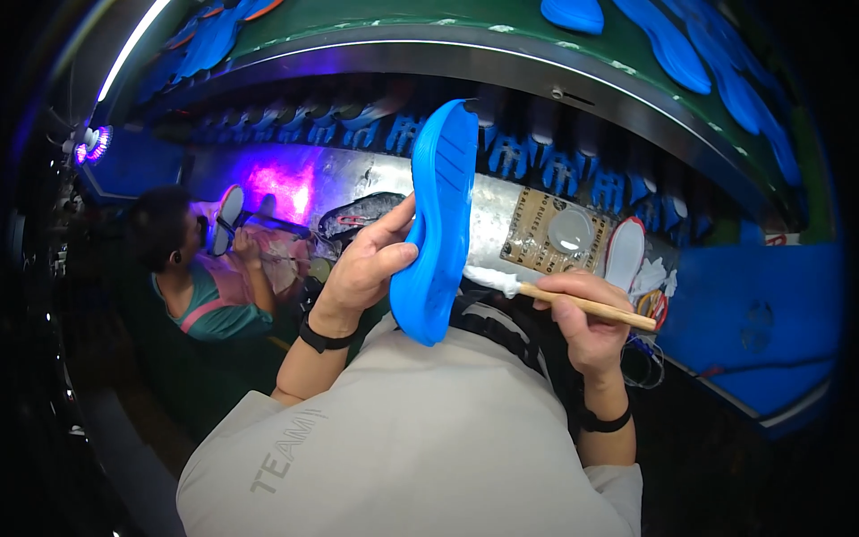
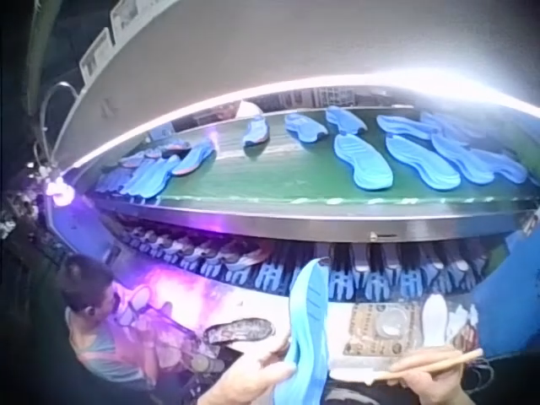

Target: Applying a liquid substance (glue or primer) to the surface of shoe outsoles using a brush.

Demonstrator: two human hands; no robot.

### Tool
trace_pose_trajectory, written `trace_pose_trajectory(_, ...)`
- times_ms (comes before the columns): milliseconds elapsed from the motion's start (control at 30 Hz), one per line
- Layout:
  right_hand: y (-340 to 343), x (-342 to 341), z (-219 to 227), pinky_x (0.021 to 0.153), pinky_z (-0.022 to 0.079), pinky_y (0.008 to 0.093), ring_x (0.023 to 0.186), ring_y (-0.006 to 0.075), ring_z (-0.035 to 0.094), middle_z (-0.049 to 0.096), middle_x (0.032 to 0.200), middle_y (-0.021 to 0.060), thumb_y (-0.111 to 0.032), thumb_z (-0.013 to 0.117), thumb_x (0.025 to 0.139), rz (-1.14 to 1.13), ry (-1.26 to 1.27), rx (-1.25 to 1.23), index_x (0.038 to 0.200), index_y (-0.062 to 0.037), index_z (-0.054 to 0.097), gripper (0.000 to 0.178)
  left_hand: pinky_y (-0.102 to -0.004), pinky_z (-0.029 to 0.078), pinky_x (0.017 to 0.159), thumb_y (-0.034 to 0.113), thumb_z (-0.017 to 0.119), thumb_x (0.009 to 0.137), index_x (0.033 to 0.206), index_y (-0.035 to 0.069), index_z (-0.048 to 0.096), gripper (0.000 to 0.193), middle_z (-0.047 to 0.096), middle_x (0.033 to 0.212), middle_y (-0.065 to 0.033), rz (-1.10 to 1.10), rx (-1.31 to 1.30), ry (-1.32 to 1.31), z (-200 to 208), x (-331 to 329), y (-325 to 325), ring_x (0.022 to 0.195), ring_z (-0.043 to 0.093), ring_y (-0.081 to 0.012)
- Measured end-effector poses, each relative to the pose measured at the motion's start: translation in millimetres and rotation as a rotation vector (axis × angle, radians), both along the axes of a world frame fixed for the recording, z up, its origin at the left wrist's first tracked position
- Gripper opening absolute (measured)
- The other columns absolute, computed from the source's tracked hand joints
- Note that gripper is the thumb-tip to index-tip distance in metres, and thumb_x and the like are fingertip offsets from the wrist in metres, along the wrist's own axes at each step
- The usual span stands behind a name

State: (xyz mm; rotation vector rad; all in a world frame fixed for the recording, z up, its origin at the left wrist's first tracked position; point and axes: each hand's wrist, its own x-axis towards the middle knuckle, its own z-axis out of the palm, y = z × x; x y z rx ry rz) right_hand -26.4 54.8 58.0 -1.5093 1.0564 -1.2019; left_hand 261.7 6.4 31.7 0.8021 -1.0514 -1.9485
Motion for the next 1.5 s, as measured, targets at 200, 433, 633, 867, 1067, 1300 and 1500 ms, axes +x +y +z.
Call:
trace_pose_trajectory(200, 12, -19, -28, 0.063, 0.045, 0.0217, 0.073, 0.0121, 0.062, 0.068, 0.094, 0.0126, -0.012, 0.056, 0.096, -0.323, -0.169, 0.099, 0.109, 0.0068, 0.065, 0.025, -0.052, 0.048, 0.103, 0.034, 0.05, 0.098, 0.159, 0.011, 0.01, 0.076, 0.044, 0.147, -0.0173, 0.099, 0.324, 0.428, -30, 3, 2, 0.121, 0.058, -0.0361)
trace_pose_trajectory(433, 18, -34, -44, 0.066, 0.04, 0.0212, 0.07, 0.0084, 0.05, 0.065, 0.087, 0.0099, -0.014, 0.049, 0.101, -0.479, -0.221, 0.04, 0.119, 0.0082, 0.061, 0.031, -0.0488, 0.057, 0.084, 0.048, 0.052, 0.089, 0.154, 0.005, 0.027, 0.082, 0.053, 0.135, -0.0278, -0.105, 0.077, 0.36, 30, 17, -83, 0.101, 0.066, -0.0429)
trace_pose_trajectory(633, 10, -32, -50, 0.067, 0.04, 0.0208, 0.072, 0.008, 0.05, 0.065, 0.091, 0.0099, -0.012, 0.051, 0.101, -0.508, -0.124, 0.042, 0.119, 0.0075, 0.061, 0.029, -0.0437, 0.059, 0.082, 0.04, 0.041, 0.104, 0.143, -0.009, 0.037, 0.063, 0.058, 0.124, -0.0317, 0.285, 0.031, 0.338, 61, -14, -202, 0.099, 0.067, -0.0405)
trace_pose_trajectory(867, 23, -61, -71, 0.066, 0.041, 0.0202, 0.072, 0.0068, 0.051, 0.068, 0.09, 0.0078, -0.014, 0.057, 0.099, -0.702, -0.059, 0.268, 0.114, 0.0033, 0.065, 0.023, -0.0407, 0.057, 0.073, 0.016, 0.056, 0.09, 0.105, -0.001, 0.071, 0.028, 0.073, 0.1, -0.017, 0.491, -1.493, -2.209, 35, 102, -317, 0.086, 0.07, -0.0339)
trace_pose_trajectory(1067, 4, -83, -131, 0.057, 0.043, 0.022, 0.062, 0.007, 0.055, 0.069, 0.077, 0.0037, -0.016, 0.06, 0.098, -0.774, 0.107, 0.451, 0.102, 0.0018, 0.069, 0.02, -0.0477, 0.055, 0.08, 0.016, 0.055, 0.087, 0.107, 0.0, 0.067, 0.029, 0.069, 0.103, -0.0195, 0.507, -2.131, -2.137, 3, 286, -440, 0.091, 0.067, -0.0381)
trace_pose_trajectory(1300, -15, -87, -183, 0.068, 0.054, 0.0303, 0.073, 0.0187, 0.072, 0.073, 0.078, 0.0119, -0.018, 0.064, 0.091, -0.803, 0.332, 0.464, 0.098, 0.0032, 0.07, 0.023, -0.0471, 0.053, 0.082, 0.008, 0.056, 0.084, 0.099, -0.002, 0.064, 0.021, 0.065, 0.105, -0.027, 0.013, -1.172, -2.201, 47, 203, -392, 0.097, 0.063, -0.0413)
trace_pose_trajectory(1500, -38, -86, -210, 0.069, 0.054, 0.0344, 0.073, 0.0231, 0.073, 0.074, 0.078, 0.0131, -0.023, 0.065, 0.09, -0.743, 0.552, 0.435, 0.093, 0.0002, 0.073, 0.025, -0.0427, 0.054, 0.075, 0.029, 0.06, 0.092, 0.105, -0.006, 0.068, 0.038, 0.069, 0.087, -0.0261, 0.474, -1.174, -1.536, 80, 186, -293, 0.08, 0.071, -0.0353)
